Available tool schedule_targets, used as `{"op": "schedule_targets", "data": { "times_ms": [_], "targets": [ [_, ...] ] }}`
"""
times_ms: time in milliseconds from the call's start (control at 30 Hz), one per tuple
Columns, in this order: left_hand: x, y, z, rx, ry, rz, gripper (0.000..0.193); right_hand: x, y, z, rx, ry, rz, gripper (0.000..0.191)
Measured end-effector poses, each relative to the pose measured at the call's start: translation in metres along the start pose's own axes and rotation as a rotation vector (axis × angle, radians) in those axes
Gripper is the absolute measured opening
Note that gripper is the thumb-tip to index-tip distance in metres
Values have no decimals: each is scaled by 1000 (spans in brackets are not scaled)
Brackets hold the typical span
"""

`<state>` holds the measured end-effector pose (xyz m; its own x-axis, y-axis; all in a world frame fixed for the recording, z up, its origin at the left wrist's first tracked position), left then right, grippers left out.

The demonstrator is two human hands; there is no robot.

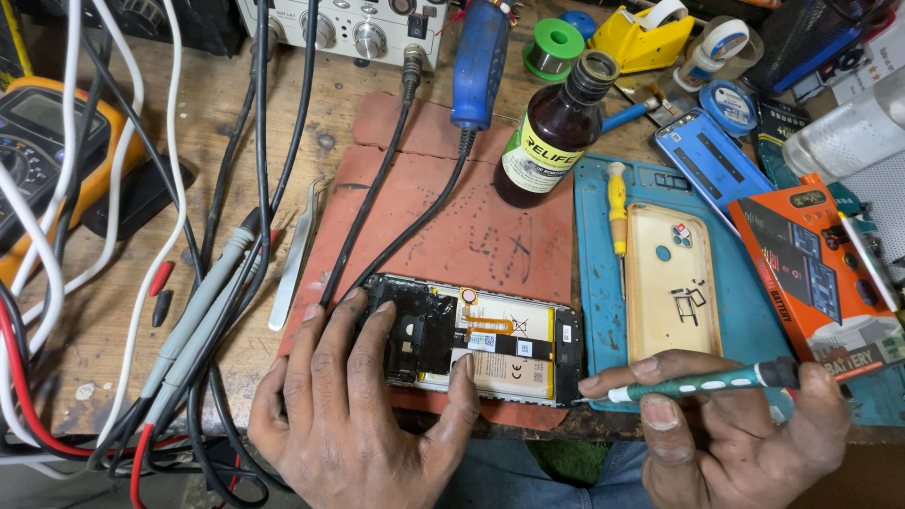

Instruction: The person works on a disassembled smartphone, using a small screwdriver to remove screws and a plastic pry tool to lift internal components. They handle the camera module and ribbon cables, placing removed parts on the workbench.

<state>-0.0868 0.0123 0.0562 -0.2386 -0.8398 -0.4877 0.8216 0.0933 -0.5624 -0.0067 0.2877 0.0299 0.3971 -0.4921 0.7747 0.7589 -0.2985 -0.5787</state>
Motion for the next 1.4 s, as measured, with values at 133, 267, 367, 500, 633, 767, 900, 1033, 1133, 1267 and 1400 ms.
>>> {"op": "schedule_targets", "data": {
  "times_ms": [133,267,367,500,633,767,900,1033,1133,1267,1400],
  "targets": [
    [0,0,-1,10,-4,7,64,20,-13,-15,19,23,-8,84],
    [-1,0,-1,22,3,5,66,68,-48,-36,106,59,121,73],
    [-3,-1,1,15,28,-3,72,15,-45,-32,250,-623,-779,68],
    [-4,-2,1,39,14,-8,84,-17,-18,-4,370,-657,-864,67],
    [-5,-3,1,39,9,-17,85,-26,-5,6,541,-1240,-1271,65],
    [-6,-3,1,14,25,-19,83,-13,-19,-13,560,-1280,-1425,69],
    [-5,-2,0,32,-4,-16,84,-4,-48,-31,499,-764,-993,74],
    [-3,-1,0,28,4,-10,84,53,-51,-33,330,180,156,76],
    [-5,-1,-1,27,10,-17,84,47,-49,-19,263,187,103,76],
    [-4,-2,-1,19,-1,-3,85,31,-57,-9,343,203,-142,62],
    [-5,-4,-2,38,-8,-24,83,58,-55,-20,313,225,151,68]
  ]
}}
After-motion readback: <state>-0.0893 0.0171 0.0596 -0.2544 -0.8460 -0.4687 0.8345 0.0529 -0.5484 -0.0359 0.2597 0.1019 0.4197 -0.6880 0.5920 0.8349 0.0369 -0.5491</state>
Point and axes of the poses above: each hand's wrist, its own y-axis away from the middle knuckle, its own z-axis out of the back of the hand, x = y × z, the point moved 9 cm from there along -y, towards the middle knuckle, and after that the axes turned 3 degrees about y, right-handed, at the moved point
